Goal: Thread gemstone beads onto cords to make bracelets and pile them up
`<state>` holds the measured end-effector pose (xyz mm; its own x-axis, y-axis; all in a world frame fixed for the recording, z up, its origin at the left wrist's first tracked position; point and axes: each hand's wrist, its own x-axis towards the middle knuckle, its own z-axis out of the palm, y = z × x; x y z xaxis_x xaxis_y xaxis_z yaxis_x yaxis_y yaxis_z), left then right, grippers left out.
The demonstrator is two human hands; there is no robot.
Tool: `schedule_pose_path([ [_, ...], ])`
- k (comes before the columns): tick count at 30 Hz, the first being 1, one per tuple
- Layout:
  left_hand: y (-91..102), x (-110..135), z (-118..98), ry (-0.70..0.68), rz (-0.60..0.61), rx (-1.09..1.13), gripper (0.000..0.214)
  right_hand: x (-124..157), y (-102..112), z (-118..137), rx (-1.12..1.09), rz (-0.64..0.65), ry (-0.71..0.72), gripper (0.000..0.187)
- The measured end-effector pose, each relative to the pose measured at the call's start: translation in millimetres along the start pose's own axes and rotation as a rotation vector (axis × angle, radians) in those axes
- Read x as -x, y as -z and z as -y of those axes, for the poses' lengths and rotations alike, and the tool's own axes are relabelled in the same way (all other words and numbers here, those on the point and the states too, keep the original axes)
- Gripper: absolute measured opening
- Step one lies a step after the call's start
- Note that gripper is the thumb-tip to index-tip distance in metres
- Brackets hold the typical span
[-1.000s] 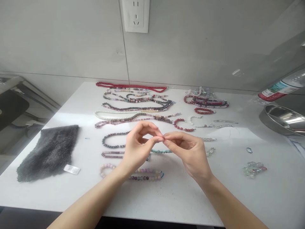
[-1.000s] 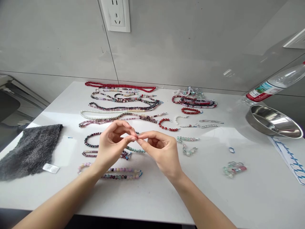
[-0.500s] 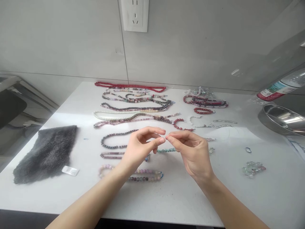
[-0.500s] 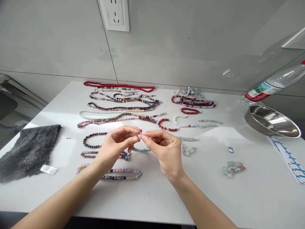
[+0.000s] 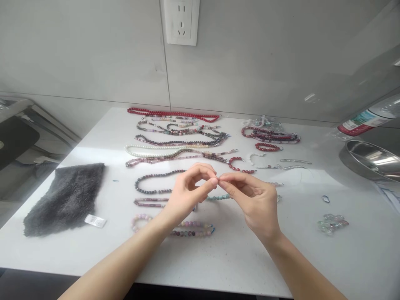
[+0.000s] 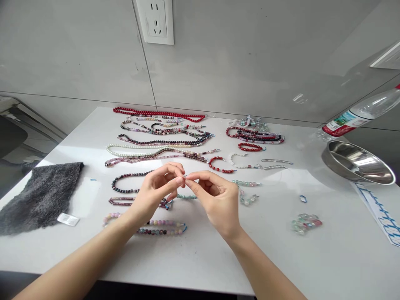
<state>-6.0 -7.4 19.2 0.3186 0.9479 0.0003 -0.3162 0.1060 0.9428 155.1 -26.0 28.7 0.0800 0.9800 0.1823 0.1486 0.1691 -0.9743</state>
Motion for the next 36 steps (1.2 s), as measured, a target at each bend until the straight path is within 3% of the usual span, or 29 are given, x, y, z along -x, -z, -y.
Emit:
schedule_pose_path([
  [9, 4.6, -2.2, -5.4, 0.055, 0.096, -0.086, 0.016, -1.1, 0.6, -0.4, 0.025, -0.027, -0.074, 0.005],
  [15, 5.9, -1.3, -8.5, 0.174, 0.032, -0.224, 0.022, -1.5, 2.8, -1.8, 0.029, -0.039, -0.107, 0.006],
  [24, 4.2, -3.2, -8.6, 0.24, -0.094, -0.235, 0.023, 4.5, -1.3, 0.4, 0.178, -0.093, 0.049, 0.003],
  [30, 9.9, -4.3, 2.1, 0.234, -0.073, -0.103, 0.023, 7.9, -7.7, -4.6, 0.18, -0.084, 0.127, 0.009],
  [36, 12.4, -5.1, 6.7, 0.374, 0.035, 0.266, 0.013, 6.0, -8.7, -9.5, 0.126, -0.034, 0.17, 0.016],
])
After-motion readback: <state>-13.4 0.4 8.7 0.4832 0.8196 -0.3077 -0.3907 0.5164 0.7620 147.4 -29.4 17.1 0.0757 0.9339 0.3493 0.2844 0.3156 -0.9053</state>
